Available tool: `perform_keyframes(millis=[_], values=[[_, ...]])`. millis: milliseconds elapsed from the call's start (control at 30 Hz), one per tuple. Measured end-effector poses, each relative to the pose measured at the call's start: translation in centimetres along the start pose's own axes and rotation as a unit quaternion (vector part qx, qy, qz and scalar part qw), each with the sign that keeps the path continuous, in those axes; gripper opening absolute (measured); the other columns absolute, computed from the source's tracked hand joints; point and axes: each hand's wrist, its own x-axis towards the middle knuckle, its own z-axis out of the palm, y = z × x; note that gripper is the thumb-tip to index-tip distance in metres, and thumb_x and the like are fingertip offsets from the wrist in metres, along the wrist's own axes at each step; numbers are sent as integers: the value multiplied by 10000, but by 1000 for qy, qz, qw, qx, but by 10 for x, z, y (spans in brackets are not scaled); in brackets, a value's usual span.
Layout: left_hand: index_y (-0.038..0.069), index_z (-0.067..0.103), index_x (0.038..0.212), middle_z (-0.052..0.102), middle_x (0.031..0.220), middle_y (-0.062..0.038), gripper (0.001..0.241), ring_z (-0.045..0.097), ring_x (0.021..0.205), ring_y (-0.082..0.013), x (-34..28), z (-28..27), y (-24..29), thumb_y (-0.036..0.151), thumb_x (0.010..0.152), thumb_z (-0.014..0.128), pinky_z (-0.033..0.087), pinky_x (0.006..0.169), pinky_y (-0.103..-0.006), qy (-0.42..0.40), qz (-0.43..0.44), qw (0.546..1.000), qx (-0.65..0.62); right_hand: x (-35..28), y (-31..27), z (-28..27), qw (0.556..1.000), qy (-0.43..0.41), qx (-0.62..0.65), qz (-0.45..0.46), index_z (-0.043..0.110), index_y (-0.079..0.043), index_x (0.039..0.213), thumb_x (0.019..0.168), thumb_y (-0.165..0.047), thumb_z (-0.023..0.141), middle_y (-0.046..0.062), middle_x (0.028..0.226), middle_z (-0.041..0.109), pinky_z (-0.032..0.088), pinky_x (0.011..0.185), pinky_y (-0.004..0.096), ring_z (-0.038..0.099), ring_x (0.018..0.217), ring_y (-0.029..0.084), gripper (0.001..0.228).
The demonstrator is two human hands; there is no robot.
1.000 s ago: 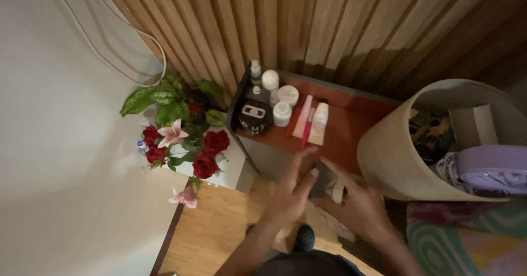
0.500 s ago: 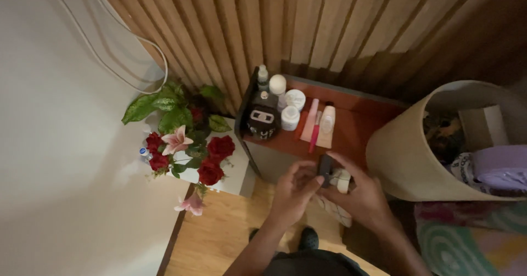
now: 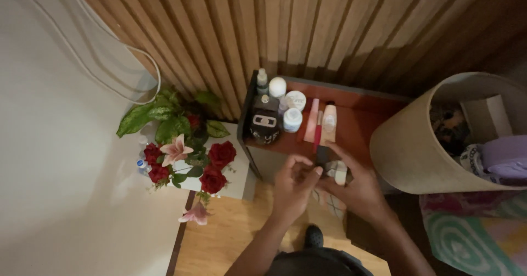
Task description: The person wipes a small black object with a cloth, then places it on a cabinet. They proceed to wipe a colorful star-shaped object with the same cloth, handling it carefully before placing it on the cabinet as well.
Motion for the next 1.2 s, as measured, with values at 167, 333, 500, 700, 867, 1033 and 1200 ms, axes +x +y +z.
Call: perform_keyframes(millis=[167,333,500,700,867,1033,1200], values=[[35,638,999,677,772,-128,216,621,666,-176,6,6,11,148,911,798,472,575,-284,14,16,1000,18,9,8,2,996,39,-56,-62,594,-182,1494,740,-169,881,154,1358,681,483,1054,511,619,1264,338,807],[52,632,968,699,732,-164,246,613,596,-224,9,7,27,223,908,799,470,532,-351,40,21,995,91,17,28,16,978,109,-126,-127,649,-93,1427,831,-199,825,175,1235,728,540,975,490,687,1132,355,631],[126,652,958,742,774,-137,214,691,638,-266,22,16,6,249,881,809,528,547,-330,50,23,990,126,14,1,12,989,104,-93,-42,603,-189,1491,800,-202,834,132,1273,733,553,980,483,685,1144,309,729],[47,631,1019,727,851,-205,205,738,760,-383,37,27,19,231,971,707,593,612,-421,-59,93,973,201,23,34,6,965,95,-240,51,511,-228,1545,829,-265,733,95,598,700,385,379,362,417,362,155,750],[58,660,1026,741,821,-186,186,741,727,-369,48,34,21,220,952,717,594,575,-419,-69,141,955,253,26,47,16,962,225,-149,-34,689,-171,1411,900,-135,747,161,1026,781,574,685,409,654,727,248,516],[83,661,1033,720,820,-135,181,732,721,-264,45,24,-5,239,957,714,594,604,-338,-66,117,977,165,39,44,15,959,241,-148,9,695,-269,1401,876,-126,736,108,1072,783,566,581,422,669,581,238,546],[81,659,1089,758,905,-141,214,768,802,-310,31,2,8,259,970,669,614,674,-389,-23,97,979,180,63,38,32,959,225,-174,15,726,-212,1351,873,-215,753,158,1048,781,611,765,449,748,835,339,478]])
